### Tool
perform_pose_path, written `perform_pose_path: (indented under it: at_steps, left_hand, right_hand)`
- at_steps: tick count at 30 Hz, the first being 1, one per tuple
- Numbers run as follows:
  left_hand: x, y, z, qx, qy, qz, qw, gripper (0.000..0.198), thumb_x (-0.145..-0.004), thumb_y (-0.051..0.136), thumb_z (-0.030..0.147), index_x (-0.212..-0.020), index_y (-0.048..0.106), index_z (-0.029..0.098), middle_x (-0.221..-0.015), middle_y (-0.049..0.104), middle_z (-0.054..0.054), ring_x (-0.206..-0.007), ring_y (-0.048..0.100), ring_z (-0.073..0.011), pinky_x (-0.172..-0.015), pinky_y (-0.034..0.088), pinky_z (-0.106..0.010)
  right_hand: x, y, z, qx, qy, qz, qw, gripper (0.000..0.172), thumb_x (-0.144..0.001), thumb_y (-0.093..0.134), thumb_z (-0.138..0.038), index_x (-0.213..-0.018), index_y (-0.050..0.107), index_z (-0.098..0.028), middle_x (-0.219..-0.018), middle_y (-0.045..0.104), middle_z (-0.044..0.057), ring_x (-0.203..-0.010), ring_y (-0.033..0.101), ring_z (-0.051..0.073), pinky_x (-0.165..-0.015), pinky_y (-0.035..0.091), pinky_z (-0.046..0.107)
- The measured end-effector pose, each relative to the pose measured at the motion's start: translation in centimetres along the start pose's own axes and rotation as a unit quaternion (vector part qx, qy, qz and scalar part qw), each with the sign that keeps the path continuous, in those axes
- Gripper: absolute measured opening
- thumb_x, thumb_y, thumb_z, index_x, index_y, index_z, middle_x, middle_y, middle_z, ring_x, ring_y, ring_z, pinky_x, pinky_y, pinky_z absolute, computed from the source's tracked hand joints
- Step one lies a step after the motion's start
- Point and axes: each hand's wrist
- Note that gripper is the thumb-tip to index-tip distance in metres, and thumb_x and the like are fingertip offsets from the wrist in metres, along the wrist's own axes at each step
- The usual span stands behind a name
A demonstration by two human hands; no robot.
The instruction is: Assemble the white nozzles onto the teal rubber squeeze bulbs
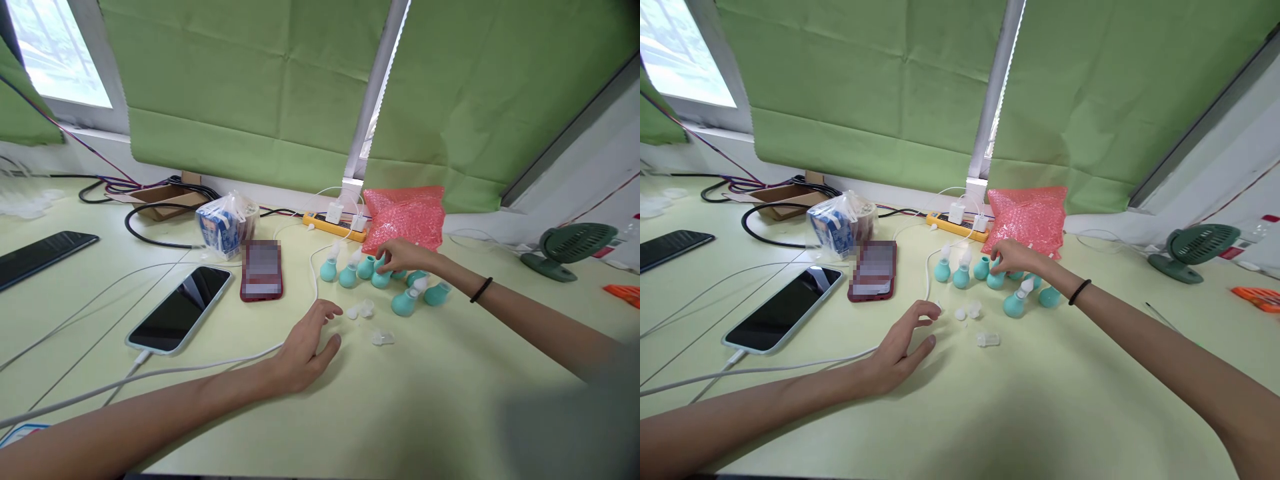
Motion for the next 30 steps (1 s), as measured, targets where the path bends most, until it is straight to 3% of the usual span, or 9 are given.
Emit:
perform_pose_path:
  at_steps: [5,10,14,18,22,24,27,30]
  left_hand:
    - [0.0,0.0,0.0,-0.006,0.004,-0.005,1.000,0.027,-0.079,0.038,0.014,-0.105,0.036,0.020,-0.102,0.042,-0.008,-0.092,0.042,-0.0176,-0.084,0.041,-0.035]
    - [0.0,0.0,-0.2,-0.007,0.007,-0.008,1.000,0.027,-0.078,0.038,0.013,-0.105,0.036,0.019,-0.103,0.042,-0.008,-0.093,0.043,-0.0174,-0.084,0.040,-0.034]
    - [0.0,-0.1,-0.3,-0.007,0.013,-0.013,1.000,0.025,-0.079,0.037,0.012,-0.102,0.037,0.018,-0.103,0.042,-0.008,-0.094,0.042,-0.0171,-0.085,0.040,-0.033]
    - [0.0,0.0,-0.1,-0.014,0.022,-0.020,0.999,0.021,-0.079,0.037,0.012,-0.099,0.039,0.018,-0.102,0.043,-0.008,-0.095,0.042,-0.0173,-0.084,0.039,-0.033]
    - [0.0,0.0,0.0,0.001,0.031,0.004,1.000,0.031,-0.077,0.042,0.014,-0.107,0.034,0.018,-0.106,0.041,-0.008,-0.097,0.042,-0.0175,-0.085,0.039,-0.034]
    - [0.1,-0.1,0.0,0.008,0.053,0.029,0.998,0.044,-0.075,0.048,0.017,-0.114,0.028,0.019,-0.112,0.037,-0.010,-0.104,0.038,-0.0195,-0.089,0.036,-0.036]
    - [0.2,-0.4,0.0,0.003,0.097,0.037,0.995,0.062,-0.070,0.056,0.026,-0.120,0.021,0.018,-0.121,0.031,-0.013,-0.113,0.030,-0.0243,-0.094,0.030,-0.040]
    - [0.3,-0.5,0.1,-0.018,0.100,-0.015,0.995,0.055,-0.070,0.056,0.032,-0.115,0.030,0.016,-0.111,0.044,-0.012,-0.102,0.042,-0.0234,-0.086,0.036,-0.035]
  right_hand:
    - [0.9,-1.1,-1.2,0.021,-0.008,-0.003,1.000,0.033,-0.062,0.060,-0.044,-0.078,0.058,-0.016,-0.068,0.061,0.004,-0.047,0.054,0.012,-0.041,0.039,0.024]
    - [4.7,-3.1,-2.4,0.156,-0.007,0.129,0.979,0.040,-0.062,0.053,-0.057,-0.072,0.060,-0.018,-0.063,0.060,0.005,-0.057,0.053,0.019,-0.043,0.030,0.025]
    - [7.2,-2.2,-1.4,0.199,0.007,0.125,0.972,0.036,-0.059,0.058,-0.051,-0.077,0.059,-0.020,-0.064,0.059,0.004,-0.054,0.051,0.018,-0.043,0.028,0.024]
    - [8.6,-0.7,-0.7,0.178,0.007,0.083,0.981,0.017,-0.068,0.052,-0.034,-0.062,0.057,-0.019,-0.058,0.056,0.003,-0.053,0.051,0.015,-0.043,0.030,0.023]
    - [11.4,-1.0,-3.6,0.187,-0.001,0.185,0.965,0.019,-0.071,0.049,-0.032,-0.061,0.056,-0.018,-0.051,0.054,0.001,-0.046,0.048,0.014,-0.042,0.030,0.023]
    - [13.2,-0.7,-6.1,0.138,-0.048,0.226,0.963,0.021,-0.073,0.049,-0.035,-0.063,0.056,-0.018,-0.052,0.054,0.000,-0.044,0.047,0.012,-0.042,0.032,0.023]
    - [14.7,1.5,-9.4,-0.019,-0.188,0.264,0.946,0.014,-0.074,0.052,-0.030,-0.071,0.057,-0.018,-0.058,0.057,0.000,-0.047,0.050,0.009,-0.044,0.037,0.020]
    - [14.1,5.3,-10.8,-0.145,-0.283,0.286,0.904,0.011,-0.071,0.058,-0.026,-0.076,0.056,-0.017,-0.059,0.057,0.000,-0.050,0.051,0.009,-0.049,0.041,0.020]
Point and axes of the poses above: each hand's wrist, its own x-axis away from the middle knuckle, its own y-axis out of the palm, z = x × y
